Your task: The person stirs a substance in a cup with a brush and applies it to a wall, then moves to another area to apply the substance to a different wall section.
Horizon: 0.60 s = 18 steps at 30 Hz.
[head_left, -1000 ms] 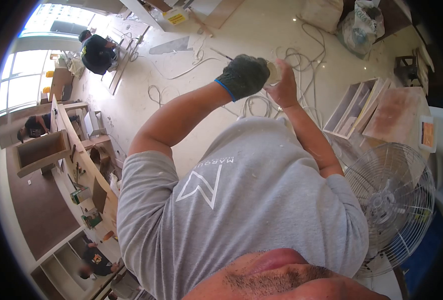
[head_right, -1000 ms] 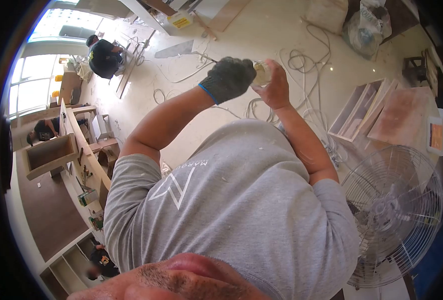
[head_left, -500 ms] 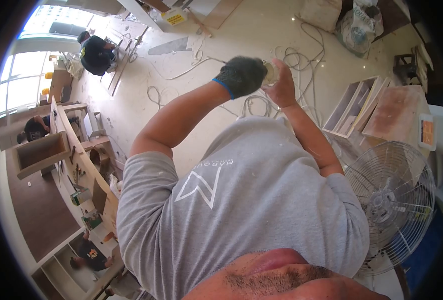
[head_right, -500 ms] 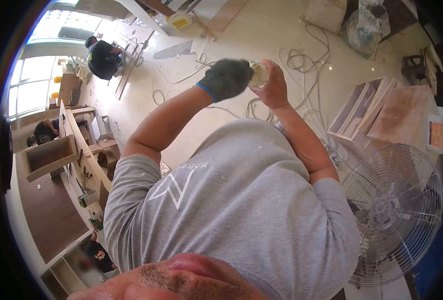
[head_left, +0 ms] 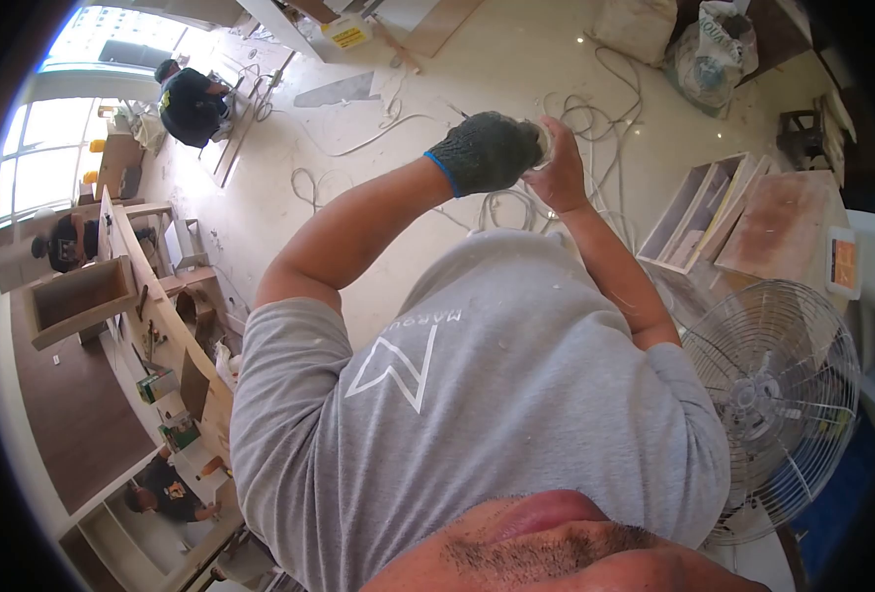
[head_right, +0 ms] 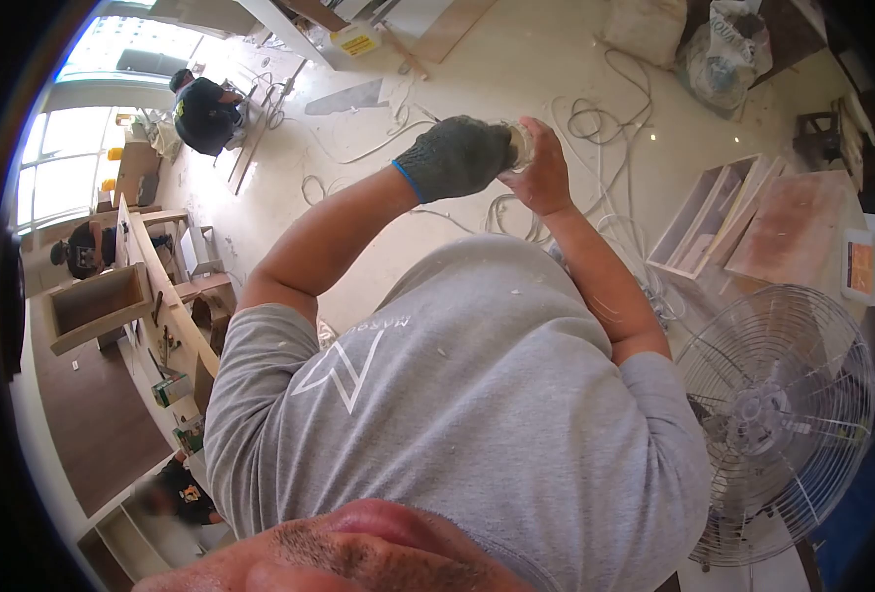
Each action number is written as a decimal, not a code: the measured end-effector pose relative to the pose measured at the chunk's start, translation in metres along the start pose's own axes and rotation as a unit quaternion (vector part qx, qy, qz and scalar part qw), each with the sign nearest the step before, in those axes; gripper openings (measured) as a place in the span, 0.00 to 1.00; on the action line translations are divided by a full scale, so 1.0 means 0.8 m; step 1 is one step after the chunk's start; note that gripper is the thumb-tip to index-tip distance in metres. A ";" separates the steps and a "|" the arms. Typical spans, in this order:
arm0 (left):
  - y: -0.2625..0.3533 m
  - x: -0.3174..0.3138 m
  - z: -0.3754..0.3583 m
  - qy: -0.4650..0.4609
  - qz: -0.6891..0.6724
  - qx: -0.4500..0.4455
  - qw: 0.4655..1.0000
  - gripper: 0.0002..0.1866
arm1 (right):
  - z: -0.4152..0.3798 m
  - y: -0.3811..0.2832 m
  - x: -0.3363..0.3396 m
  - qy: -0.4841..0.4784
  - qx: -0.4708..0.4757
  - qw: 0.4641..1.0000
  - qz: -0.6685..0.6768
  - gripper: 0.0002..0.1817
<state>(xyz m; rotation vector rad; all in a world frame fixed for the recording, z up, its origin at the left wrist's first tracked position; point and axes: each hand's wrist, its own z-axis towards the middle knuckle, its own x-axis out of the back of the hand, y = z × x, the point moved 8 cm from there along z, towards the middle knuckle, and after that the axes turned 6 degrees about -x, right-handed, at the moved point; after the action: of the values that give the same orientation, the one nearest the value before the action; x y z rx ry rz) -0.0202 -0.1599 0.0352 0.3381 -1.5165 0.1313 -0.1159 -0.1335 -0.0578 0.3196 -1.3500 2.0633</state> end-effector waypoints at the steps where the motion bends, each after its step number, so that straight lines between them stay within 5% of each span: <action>1: -0.004 -0.004 -0.002 -0.025 0.018 -0.006 1.000 0.06 | -0.005 0.005 -0.001 -0.002 -0.004 1.000 -0.009 0.51; 3: -0.008 0.010 -0.008 -0.077 0.052 -0.015 0.996 0.06 | -0.006 0.004 -0.001 -0.003 -0.001 1.000 -0.010 0.52; 7: -0.005 0.026 -0.001 0.017 0.094 -0.001 0.995 0.05 | -0.004 -0.005 -0.001 -0.022 0.007 1.000 0.015 0.52; 11: 0.001 0.011 -0.008 -0.058 0.051 -0.014 0.997 0.05 | -0.005 -0.006 0.004 -0.030 0.002 0.999 0.013 0.52; 14: -0.023 0.037 -0.009 0.078 0.016 0.030 0.996 0.05 | -0.006 -0.008 0.005 -0.022 -0.004 0.999 0.029 0.51; 18: 0.004 0.013 -0.008 0.038 -0.004 -0.025 0.999 0.05 | -0.002 -0.004 0.007 -0.046 -0.015 0.998 0.037 0.51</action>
<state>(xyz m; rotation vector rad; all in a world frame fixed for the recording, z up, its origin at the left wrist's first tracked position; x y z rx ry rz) -0.0142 -0.1563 0.0456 0.2962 -1.4410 0.0997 -0.1181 -0.1291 -0.0531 0.3603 -1.4659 2.1095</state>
